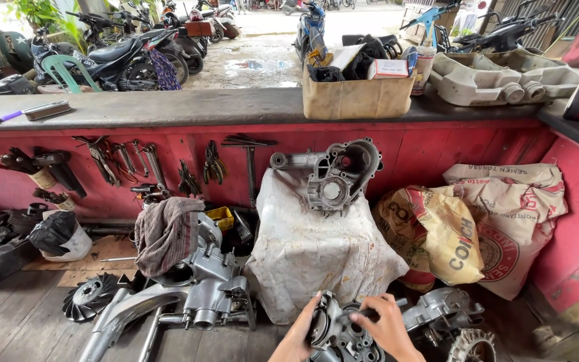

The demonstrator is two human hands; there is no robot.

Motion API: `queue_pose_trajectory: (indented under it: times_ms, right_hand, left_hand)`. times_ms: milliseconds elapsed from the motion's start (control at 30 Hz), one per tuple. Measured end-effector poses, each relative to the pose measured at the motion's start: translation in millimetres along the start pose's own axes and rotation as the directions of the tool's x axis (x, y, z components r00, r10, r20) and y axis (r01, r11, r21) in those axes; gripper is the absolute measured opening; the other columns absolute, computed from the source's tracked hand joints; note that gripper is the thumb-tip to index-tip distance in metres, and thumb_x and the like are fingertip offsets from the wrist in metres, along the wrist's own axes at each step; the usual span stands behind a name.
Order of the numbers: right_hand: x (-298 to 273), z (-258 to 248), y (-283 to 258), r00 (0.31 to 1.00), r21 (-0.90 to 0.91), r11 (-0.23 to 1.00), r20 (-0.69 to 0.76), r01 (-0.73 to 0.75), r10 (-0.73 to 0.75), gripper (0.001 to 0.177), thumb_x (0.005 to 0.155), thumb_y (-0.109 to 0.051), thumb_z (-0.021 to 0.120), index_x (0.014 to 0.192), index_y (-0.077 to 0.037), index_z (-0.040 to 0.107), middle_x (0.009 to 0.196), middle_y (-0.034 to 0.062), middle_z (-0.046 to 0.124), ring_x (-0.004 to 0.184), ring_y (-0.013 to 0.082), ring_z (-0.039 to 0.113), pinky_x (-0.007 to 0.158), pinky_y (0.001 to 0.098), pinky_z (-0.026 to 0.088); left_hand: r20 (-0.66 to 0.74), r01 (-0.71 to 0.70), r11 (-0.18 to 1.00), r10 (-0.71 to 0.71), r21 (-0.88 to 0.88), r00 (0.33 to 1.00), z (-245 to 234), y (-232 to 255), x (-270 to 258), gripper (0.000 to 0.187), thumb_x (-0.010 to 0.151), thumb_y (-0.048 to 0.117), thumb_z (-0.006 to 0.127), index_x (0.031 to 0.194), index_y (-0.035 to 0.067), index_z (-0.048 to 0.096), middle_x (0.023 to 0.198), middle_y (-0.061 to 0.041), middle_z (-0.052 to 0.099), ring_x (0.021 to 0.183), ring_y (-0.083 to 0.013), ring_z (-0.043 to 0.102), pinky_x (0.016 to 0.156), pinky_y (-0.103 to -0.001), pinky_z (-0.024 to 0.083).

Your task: The person sits cross-legged on the floor and assembles a motorcycle engine casing. They hold the casing with one hand and use a small tool to manipulate internal components, occasionally rotating the casing to access different areas.

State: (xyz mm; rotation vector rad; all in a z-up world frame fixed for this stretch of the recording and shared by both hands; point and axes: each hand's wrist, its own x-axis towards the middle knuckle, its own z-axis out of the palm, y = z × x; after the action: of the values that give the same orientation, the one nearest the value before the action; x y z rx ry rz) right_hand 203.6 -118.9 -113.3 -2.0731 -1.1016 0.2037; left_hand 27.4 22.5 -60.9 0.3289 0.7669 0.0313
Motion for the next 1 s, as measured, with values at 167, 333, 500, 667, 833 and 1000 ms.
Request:
queue_pose_trajectory:
  times_ms: [167,333,500,667,833,1000]
  right_hand:
    - [-18,4,-18,0.981,0.094,0.988,0.14,0.123,-0.136,0.054,0.066,-0.072,0.078,0.072,-0.019,0.069,0.082,-0.004,0.075,0.104,0.0165,0.055,0.088,0.0355,0.049]
    - [-14,4,-9,0.998,-0.02,1.0,0.057,0.0,0.001,0.031,0.072,-0.051,0.084,0.076,-0.022,0.074,0.086,-0.0046,0.076,0.104,0.0157,0.059,0.091,0.0343,0.048]
    - [-28,7,-27,0.966,0.159,0.963,0.105,0.217,-0.235,0.048,0.064,-0.064,0.088,0.069,-0.019,0.072,0.076,-0.01,0.077,0.099,0.0174,0.053,0.08,0.0311,0.049]
    - [-21,-2,-16,0.993,0.037,0.992,-0.02,0.121,-0.12,0.04,0.069,-0.06,0.076,0.071,-0.02,0.074,0.079,-0.0045,0.075,0.1,0.0191,0.058,0.088,0.0381,0.048]
    - [-29,5,-31,0.83,0.109,0.824,-0.019,0.556,-0.557,0.061,0.078,-0.074,0.075,0.064,-0.018,0.054,0.059,-0.008,0.055,0.062,0.0121,0.048,0.084,0.0337,0.041]
    - [-21,-6,-5,0.998,-0.012,1.0,0.06,-0.02,0.021,0.043,0.073,-0.06,0.08,0.079,-0.019,0.072,0.085,-0.0042,0.072,0.103,0.0165,0.055,0.084,0.0315,0.051]
  left_hand:
    - [-0.147,-0.087,0.983,0.112,0.163,0.983,-10,6,12,0.089,0.081,0.036,0.085,0.157,0.027,0.041,0.15,-0.011,0.061,0.127,-0.0292,0.065,0.096,-0.042,0.055]
    - [-0.182,-0.072,0.984,0.102,0.165,0.978,-9,9,3,0.093,0.082,0.032,0.088,0.159,0.025,0.036,0.136,-0.017,0.068,0.101,-0.0333,0.073,0.066,-0.045,0.062]
    - [-0.124,-0.119,0.942,0.165,0.313,0.978,-2,2,-11,0.066,0.084,0.054,0.074,0.133,0.011,0.063,0.121,-0.009,0.072,0.108,-0.021,0.07,0.089,-0.036,0.056]
    - [-0.022,-0.012,0.964,0.018,0.264,1.0,-13,-2,9,0.07,0.089,0.065,0.062,0.126,0.007,0.071,0.119,-0.017,0.077,0.104,-0.0293,0.073,0.089,-0.039,0.058]
    - [-0.043,-0.111,0.953,0.128,0.283,0.991,-3,2,-3,0.026,0.096,0.046,0.068,0.1,0.02,0.066,0.102,-0.008,0.071,0.099,-0.0187,0.066,0.088,-0.034,0.051]
    - [-0.1,0.034,0.985,-0.017,0.172,0.995,-14,-5,22,0.058,0.087,0.052,0.068,0.124,0.008,0.077,0.119,-0.017,0.079,0.105,-0.0294,0.073,0.093,-0.04,0.056]
